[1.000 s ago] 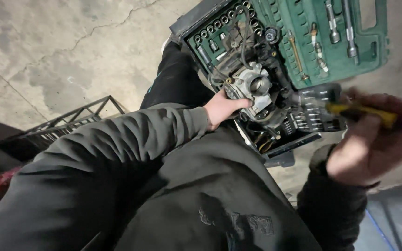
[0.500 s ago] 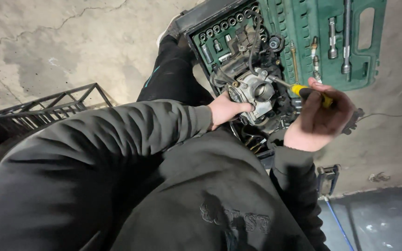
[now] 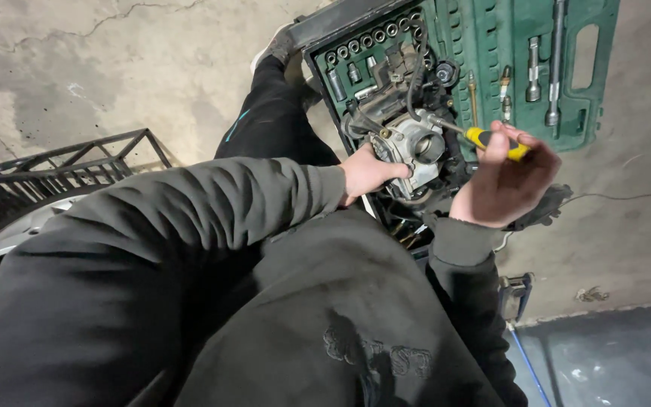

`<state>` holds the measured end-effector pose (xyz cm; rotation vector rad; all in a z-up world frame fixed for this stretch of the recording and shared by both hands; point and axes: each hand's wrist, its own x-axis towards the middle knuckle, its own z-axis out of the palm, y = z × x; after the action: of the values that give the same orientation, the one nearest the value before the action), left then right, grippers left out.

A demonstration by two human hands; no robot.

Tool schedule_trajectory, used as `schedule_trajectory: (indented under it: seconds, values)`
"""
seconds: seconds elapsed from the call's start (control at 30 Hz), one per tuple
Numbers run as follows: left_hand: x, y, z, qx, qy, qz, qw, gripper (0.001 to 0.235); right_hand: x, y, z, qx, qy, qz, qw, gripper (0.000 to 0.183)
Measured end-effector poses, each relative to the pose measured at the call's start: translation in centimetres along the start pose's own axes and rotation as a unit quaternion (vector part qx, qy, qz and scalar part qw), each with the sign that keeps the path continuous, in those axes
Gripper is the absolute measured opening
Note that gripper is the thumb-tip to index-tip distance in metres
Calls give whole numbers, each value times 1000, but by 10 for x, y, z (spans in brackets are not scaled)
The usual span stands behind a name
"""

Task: The person holds a carburetor over an open toolbox and uses a socket wrench to tighten bolts on the component. They then switch to a yellow-handled screwdriver to adjust screws on the carburetor.

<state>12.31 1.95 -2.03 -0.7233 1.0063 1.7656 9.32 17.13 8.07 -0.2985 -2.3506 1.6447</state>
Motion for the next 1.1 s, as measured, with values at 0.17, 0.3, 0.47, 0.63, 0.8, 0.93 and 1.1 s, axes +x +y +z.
schedule_trajectory:
  seconds: [0.17, 0.3, 0.47, 0.63, 0.8, 0.93, 1.1]
  values:
    - [2, 0, 0, -7, -2, 2, 1000, 72, 2, 0, -2, -55, 58, 21, 997, 22]
    - [13, -20, -1, -45, -28, 54, 997, 71, 5, -23, -8, -210, -4, -62, 976, 22]
    - [12, -14, 1, -53, -46, 68, 995, 66, 4, -53, -12, -273, -122, -30, 954, 37]
    - [-1, -10, 4, -6, -11, 73, 997, 68, -5, -49, 8, -269, -63, -39, 960, 35]
    - [4, -9, 4, 34, 30, 17, 999, 76, -9, -29, 2, -229, 92, 61, 967, 24]
    - [7, -11, 5, 48, 58, 8, 997, 83, -15, -16, -8, -193, 32, -15, 981, 42]
    - [8, -11, 5, 57, 59, -6, 997, 86, -9, -21, 3, -118, 25, -6, 993, 41]
